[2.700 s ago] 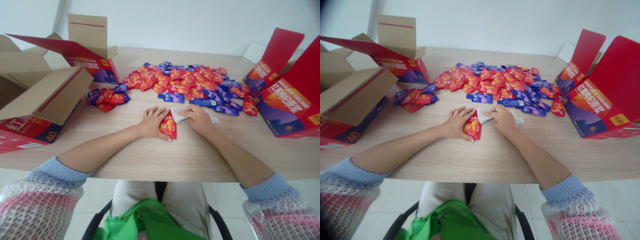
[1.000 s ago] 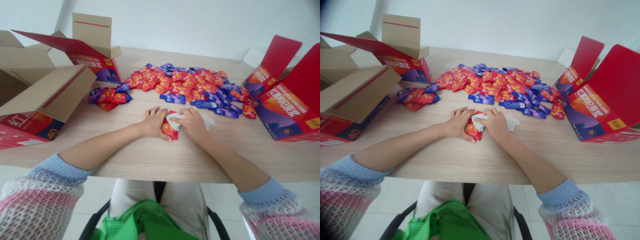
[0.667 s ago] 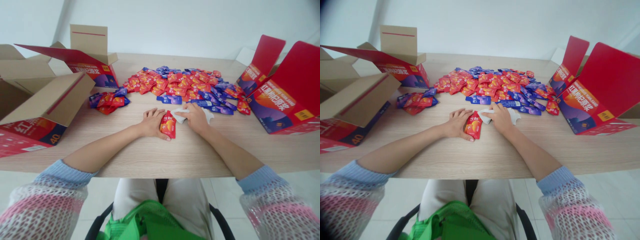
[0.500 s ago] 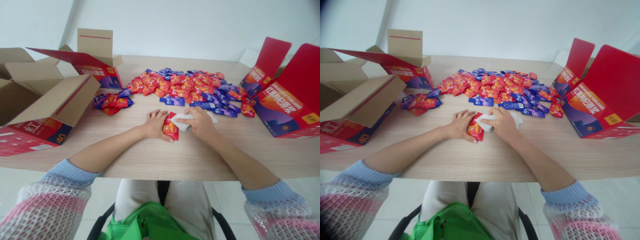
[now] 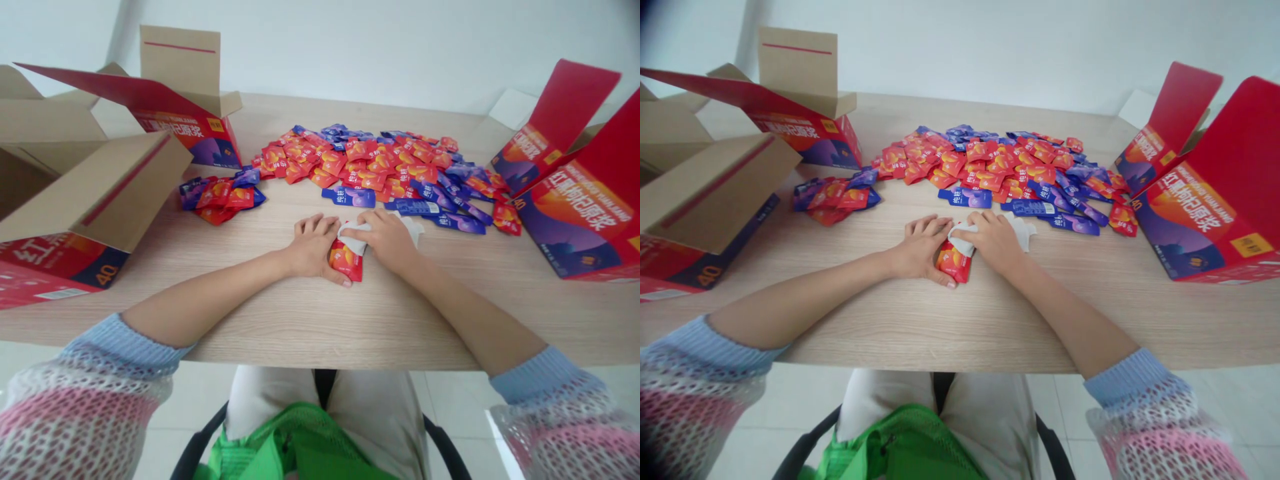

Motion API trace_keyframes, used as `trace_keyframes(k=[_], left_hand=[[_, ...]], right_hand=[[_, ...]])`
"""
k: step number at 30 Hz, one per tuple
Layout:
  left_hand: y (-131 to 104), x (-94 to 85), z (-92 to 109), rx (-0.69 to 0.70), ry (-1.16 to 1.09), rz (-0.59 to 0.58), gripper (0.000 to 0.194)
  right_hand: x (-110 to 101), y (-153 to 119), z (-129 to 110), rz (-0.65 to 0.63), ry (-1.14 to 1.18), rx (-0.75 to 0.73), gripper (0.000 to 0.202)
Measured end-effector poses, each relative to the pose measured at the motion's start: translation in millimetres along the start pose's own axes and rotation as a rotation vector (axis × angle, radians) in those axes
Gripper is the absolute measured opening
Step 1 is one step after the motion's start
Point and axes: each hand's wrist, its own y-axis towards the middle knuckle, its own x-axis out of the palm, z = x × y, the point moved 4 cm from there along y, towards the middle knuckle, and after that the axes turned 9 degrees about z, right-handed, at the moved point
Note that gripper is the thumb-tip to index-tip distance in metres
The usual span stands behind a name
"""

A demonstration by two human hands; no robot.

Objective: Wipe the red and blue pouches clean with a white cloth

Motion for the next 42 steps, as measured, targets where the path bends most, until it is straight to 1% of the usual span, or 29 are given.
trace_keyframes(k=[5, 8, 10, 13, 15, 22, 26, 28, 31, 33, 36, 38, 42], left_hand=[[0.9, 0.6, -0.5, -0.015, 0.019, -0.01, 0.129], [0.3, 0.2, 0.1, -0.005, 0.03, -0.008, 0.126], [-0.6, -0.2, 0.5, -0.001, 0.039, -0.001, 0.125], [-1.7, -0.2, 0.3, -0.005, 0.054, 0.006, 0.123], [-1.8, 0.1, 0.0, -0.009, 0.062, 0.008, 0.124], [-2.3, 0.6, -0.7, -0.004, 0.047, 0.032, 0.124], [-2.5, 1.7, -0.9, 0.0, 0.058, 0.041, 0.126], [-2.3, 2.0, -0.8, 0.005, 0.064, 0.023, 0.126], [-1.3, -0.9, -0.1, 0.012, 0.05, -0.004, 0.128], [-0.7, -3.7, 1.1, 0.022, 0.039, -0.052, 0.129], [-0.2, -7.0, 3.5, 0.034, 0.044, -0.155, 0.118], [0.1, -8.7, 4.7, 0.025, 0.046, -0.191, 0.112], [1.2, -9.3, 4.8, -0.001, 0.036, -0.198, 0.116]], right_hand=[[13.9, -6.4, 33.6, -0.018, -0.089, 0.14, 0.045], [12.6, -16.5, 49.2, 0.026, -0.069, 0.193, 0.048], [6.9, -21.9, 51.8, 0.084, -0.01, 0.205, 0.051], [-3.2, -26.3, 44.1, 0.155, 0.078, 0.2, 0.054], [-6.3, -26.7, 32.7, 0.152, 0.111, 0.173, 0.054], [-2.5, -16.2, -14.3, -0.042, 0.073, -0.001, 0.052], [-11.2, -11.4, -30.2, -0.113, 0.215, -0.162, 0.047], [-15.6, -11.9, -30.2, -0.15, 0.296, -0.195, 0.048], [-20.4, -15.5, -23.2, -0.204, 0.433, -0.2, 0.055], [-22.9, -19.3, -17.6, -0.237, 0.526, -0.197, 0.06], [-25.5, -24.8, -10.7, -0.271, 0.626, -0.182, 0.063], [-25.7, -27.4, -6.9, -0.286, 0.667, -0.165, 0.063], [-22.6, -27.6, -0.8, -0.291, 0.637, -0.118, 0.062]])
